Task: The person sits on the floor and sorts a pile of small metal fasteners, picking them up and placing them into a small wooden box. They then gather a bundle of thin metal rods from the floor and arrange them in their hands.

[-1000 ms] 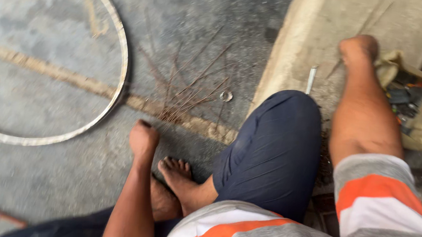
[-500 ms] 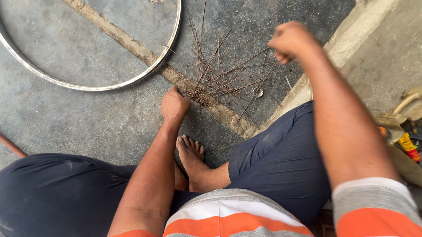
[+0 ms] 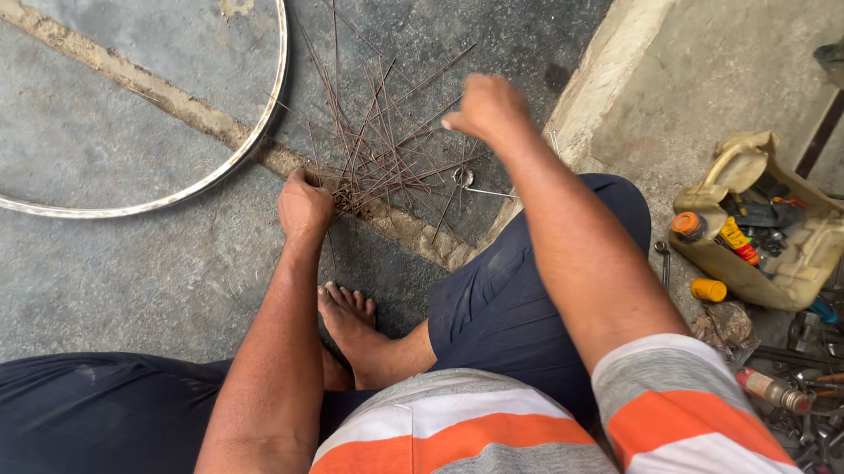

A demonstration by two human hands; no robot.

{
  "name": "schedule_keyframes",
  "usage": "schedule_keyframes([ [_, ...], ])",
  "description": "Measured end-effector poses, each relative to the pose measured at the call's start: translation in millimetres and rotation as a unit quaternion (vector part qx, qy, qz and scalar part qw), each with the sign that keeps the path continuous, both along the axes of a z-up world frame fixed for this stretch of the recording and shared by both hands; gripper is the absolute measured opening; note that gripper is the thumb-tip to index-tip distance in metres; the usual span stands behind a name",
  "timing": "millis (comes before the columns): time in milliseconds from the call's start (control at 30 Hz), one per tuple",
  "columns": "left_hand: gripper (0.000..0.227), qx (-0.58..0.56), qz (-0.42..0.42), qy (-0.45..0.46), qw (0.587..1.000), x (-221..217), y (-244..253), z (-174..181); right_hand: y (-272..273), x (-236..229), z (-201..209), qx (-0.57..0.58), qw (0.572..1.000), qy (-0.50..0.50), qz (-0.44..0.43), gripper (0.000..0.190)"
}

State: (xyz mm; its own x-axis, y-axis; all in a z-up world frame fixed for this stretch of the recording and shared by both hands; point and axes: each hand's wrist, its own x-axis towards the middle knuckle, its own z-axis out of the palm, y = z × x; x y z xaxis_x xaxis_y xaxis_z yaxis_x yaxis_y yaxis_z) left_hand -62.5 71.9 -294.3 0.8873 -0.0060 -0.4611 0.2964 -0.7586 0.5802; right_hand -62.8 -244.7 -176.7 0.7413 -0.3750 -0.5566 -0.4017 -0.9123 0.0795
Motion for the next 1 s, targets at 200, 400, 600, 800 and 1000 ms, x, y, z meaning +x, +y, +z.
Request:
schedule_keyframes([
  [200,0.020,-0.013,0.000,-0.013,1.000,1,-6,2,-18,-59,58,-0.141,0.954,0.257,-0.069,0.120],
  [400,0.028,-0.028,0.001,-0.005,1.000,0,-8,10,-16,-79,0,-0.216,0.954,0.159,0.133,0.055],
  [600,0.022,-0.039,-0.034,0.005,0.999,-6,4,7,-13,-101,-62,-0.065,0.947,0.253,0.189,0.035],
  [800,0.019,-0.049,-0.081,0.008,0.995,0,0,12,-59,-89,-44,-0.069,0.948,0.245,0.191,0.022],
  [1000,0.019,-0.049,-0.091,0.001,0.995,-2,1,4,-134,-99,37,-0.012,0.993,0.115,0.030,0.018],
])
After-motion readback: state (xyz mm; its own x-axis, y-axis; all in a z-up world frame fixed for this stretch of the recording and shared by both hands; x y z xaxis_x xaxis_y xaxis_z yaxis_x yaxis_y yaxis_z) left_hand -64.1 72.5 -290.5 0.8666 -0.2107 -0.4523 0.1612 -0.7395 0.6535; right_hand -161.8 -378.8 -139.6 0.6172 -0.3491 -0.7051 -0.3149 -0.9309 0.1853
